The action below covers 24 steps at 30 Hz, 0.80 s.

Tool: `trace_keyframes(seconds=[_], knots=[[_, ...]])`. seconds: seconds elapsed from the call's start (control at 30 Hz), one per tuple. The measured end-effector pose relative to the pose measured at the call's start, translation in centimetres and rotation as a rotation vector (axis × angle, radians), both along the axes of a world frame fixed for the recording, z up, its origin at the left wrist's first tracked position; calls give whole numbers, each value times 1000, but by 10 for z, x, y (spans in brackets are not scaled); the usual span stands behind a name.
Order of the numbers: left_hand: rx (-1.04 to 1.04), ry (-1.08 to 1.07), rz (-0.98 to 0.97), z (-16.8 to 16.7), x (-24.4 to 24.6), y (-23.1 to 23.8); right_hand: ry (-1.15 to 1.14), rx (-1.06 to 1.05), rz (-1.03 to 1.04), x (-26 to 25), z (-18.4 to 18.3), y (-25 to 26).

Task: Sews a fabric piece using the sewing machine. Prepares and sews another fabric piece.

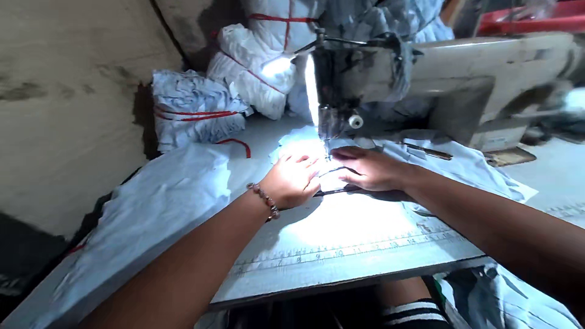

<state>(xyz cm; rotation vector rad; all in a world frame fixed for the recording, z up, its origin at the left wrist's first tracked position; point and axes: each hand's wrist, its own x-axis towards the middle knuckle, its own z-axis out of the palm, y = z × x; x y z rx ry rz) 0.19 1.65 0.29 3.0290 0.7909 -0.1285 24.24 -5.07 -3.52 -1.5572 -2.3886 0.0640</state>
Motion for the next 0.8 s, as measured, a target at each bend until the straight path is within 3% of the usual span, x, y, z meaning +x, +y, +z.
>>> trace_keyframes(seconds=[0.07, 0.17, 0.33, 0.4, 0.47, 0.57, 0.63, 0.8], knots=[[-46, -16, 31, 7, -1, 0, -7, -12, -8, 4, -5, 4], [-99, -230, 63, 34, -23, 7, -12, -28, -43, 4, -4, 5], [-211, -340, 315, 96, -114, -14, -29, 46, -33, 8, -5, 0], [-89, -330, 400, 82, -157, -21, -28, 40, -31, 3, -1, -1], [93, -218, 491, 45, -192, -24, -29, 19, -30, -1, 2, -1], [108, -45, 618, -3, -214, -40, -7, 17, -38, 0, 4, 1], [45, 0, 592, -7, -201, -57, 5, 52, -31, 3, 7, 1], [-132, -35, 236, -7, -123, -100, 90, 239, 47, 15, 20, -8]])
